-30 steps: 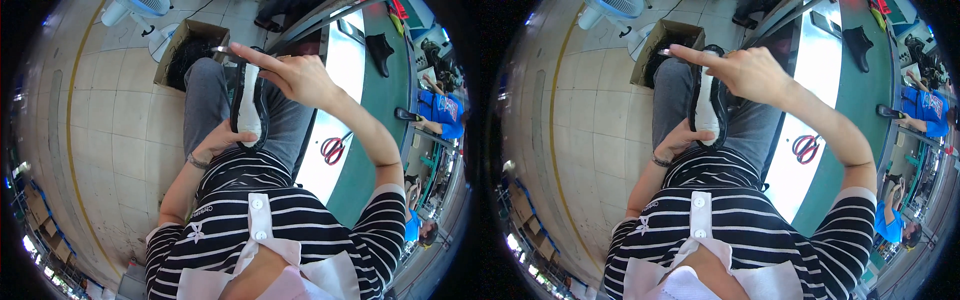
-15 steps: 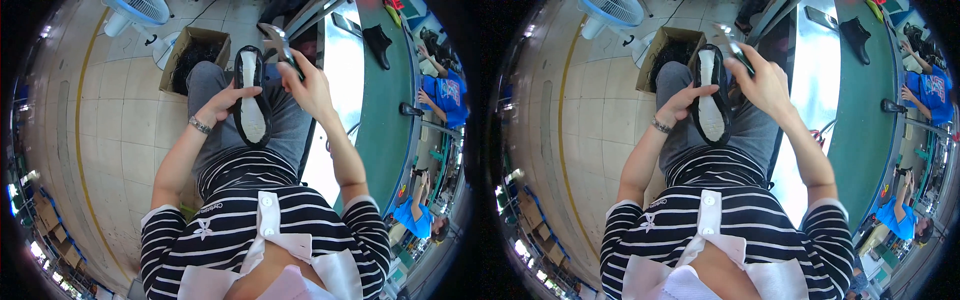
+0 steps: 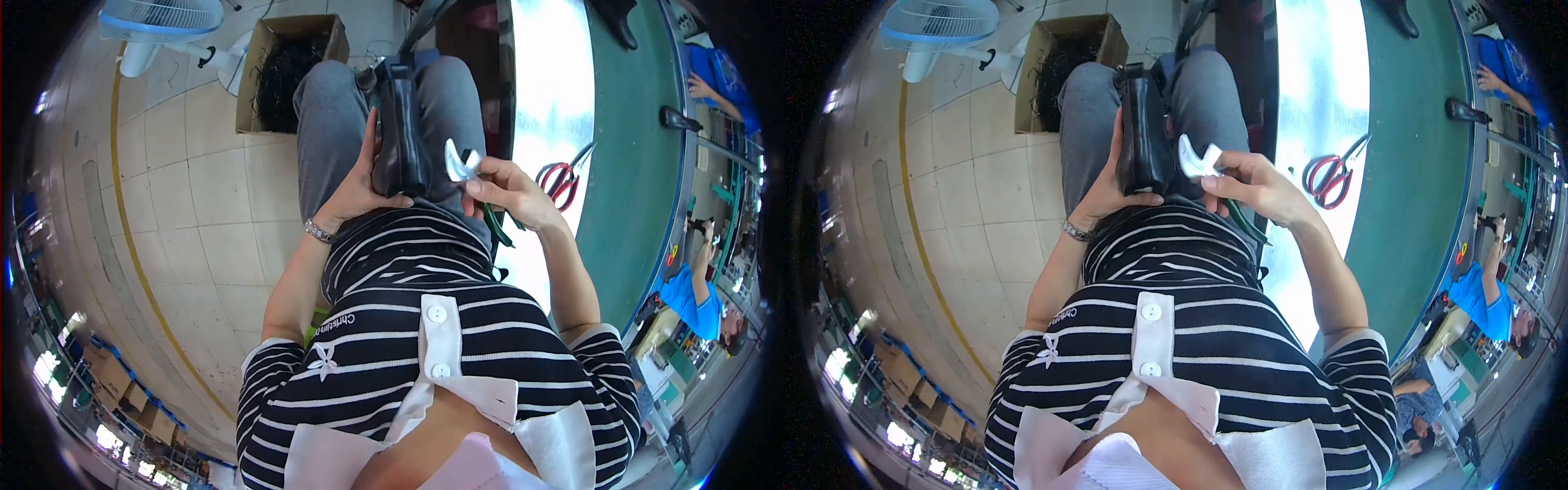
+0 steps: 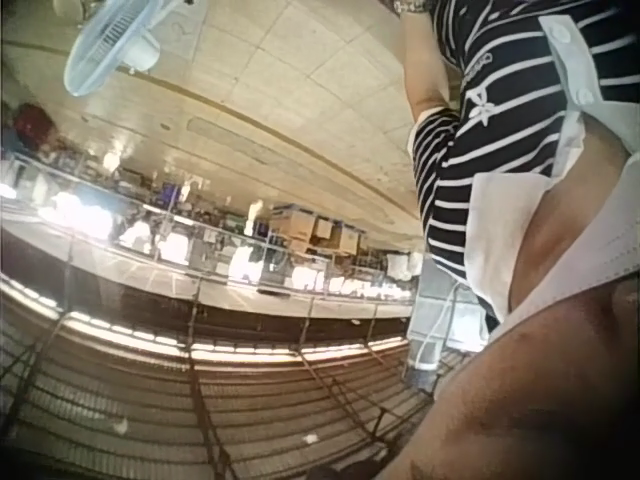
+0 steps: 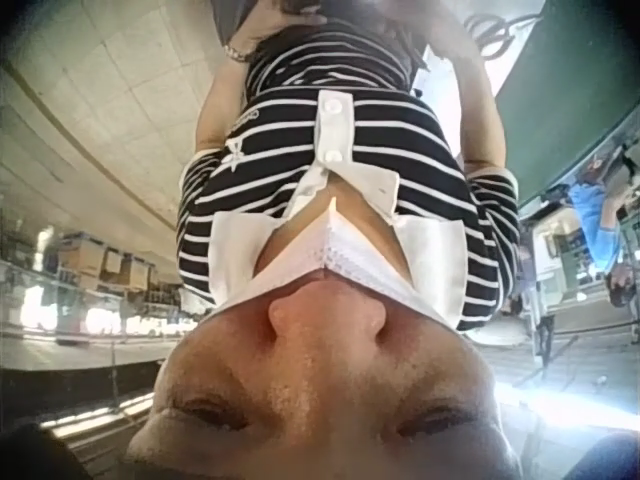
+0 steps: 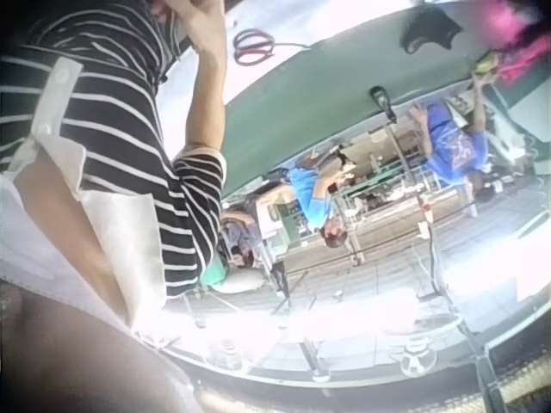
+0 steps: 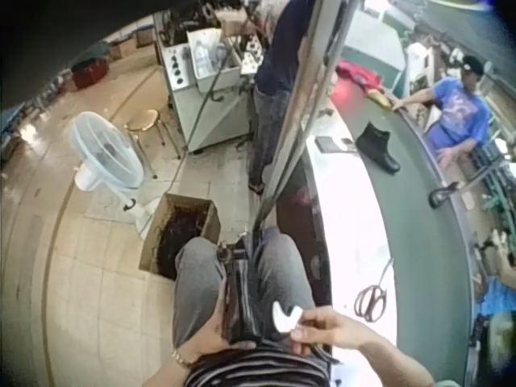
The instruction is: The recorder is trimming and hammering components of a shoe upper on a last during the shoe assembly process.
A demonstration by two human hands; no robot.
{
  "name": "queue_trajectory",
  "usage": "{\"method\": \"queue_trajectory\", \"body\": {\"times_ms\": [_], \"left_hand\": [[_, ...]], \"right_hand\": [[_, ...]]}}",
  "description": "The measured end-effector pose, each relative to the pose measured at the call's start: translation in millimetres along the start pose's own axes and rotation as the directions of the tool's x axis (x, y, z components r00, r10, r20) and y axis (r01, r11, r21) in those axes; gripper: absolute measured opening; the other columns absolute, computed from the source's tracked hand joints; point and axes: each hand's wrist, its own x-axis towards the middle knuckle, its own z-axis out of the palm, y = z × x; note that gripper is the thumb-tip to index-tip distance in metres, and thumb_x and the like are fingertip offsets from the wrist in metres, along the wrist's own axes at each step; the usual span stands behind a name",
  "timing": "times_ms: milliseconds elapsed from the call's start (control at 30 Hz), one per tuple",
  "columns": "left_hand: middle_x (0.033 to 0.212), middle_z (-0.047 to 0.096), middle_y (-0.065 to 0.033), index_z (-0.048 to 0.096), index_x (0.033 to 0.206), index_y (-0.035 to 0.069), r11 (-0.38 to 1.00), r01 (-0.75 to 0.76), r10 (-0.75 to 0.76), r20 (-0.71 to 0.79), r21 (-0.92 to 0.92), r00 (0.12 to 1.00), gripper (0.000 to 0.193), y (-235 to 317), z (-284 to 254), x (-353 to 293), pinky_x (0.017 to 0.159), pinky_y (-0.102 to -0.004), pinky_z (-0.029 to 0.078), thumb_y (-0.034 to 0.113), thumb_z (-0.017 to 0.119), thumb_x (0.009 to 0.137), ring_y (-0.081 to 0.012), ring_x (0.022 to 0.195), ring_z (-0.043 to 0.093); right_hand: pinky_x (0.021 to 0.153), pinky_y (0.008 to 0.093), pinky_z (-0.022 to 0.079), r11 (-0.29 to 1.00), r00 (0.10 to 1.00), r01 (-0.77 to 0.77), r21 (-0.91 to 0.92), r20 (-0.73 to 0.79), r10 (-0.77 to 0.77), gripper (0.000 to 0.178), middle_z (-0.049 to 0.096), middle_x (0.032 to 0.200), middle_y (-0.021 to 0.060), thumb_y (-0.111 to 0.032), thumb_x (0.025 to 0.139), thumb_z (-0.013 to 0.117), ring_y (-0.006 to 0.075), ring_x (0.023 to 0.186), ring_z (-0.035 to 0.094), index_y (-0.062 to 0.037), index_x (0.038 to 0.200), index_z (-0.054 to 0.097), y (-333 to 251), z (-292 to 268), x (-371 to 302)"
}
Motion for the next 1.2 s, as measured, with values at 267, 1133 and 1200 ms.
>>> {"method": "queue_trajectory", "body": {"times_ms": [267,1133,1200], "left_hand": [[0.143,0.034,-0.0165,-0.003,0.151,0.017,0.854,0.176,-0.125,0.134,-0.489,0.983,0.124,13,-10,-8,0.11,-0.0363,0.027,0.052,0.081,0.067,-0.0257,0.132,0.035],[0.082,0.067,-0.0135,0.064,0.089,0.001,0.675,0.435,-0.471,0.106,-0.596,0.876,0.091,-1,22,36,0.072,-0.0325,0.053,0.079,0.018,0.086,-0.0232,0.075,0.066],[0.074,0.064,-0.0114,0.062,0.082,0.002,0.705,0.446,-0.555,-0.037,-0.552,0.831,0.088,-2,30,37,0.07,-0.0308,0.05,0.078,0.018,0.087,-0.0214,0.071,0.063]], "right_hand": [[0.052,0.0212,0.043,0.986,0.975,-0.168,0.017,0.148,0.163,0.044,0.056,0.062,-0.0003,-0.042,0.096,0.054,0.0069,0.056,0.054,-0.0001,0.094,0.068,11,23,-2],[0.059,0.0334,0.051,0.719,0.865,-0.357,-0.596,-0.501,0.015,0.038,0.067,0.07,0.0132,-0.036,0.094,0.057,0.021,0.064,0.067,-0.0007,0.088,0.068,13,-21,-29],[0.063,0.0389,0.05,0.511,0.731,-0.511,-0.692,-0.662,-0.165,0.026,0.067,0.074,0.0155,-0.023,0.095,0.053,0.0308,0.069,0.066,-0.0026,0.108,0.063,44,-54,-30]]}}
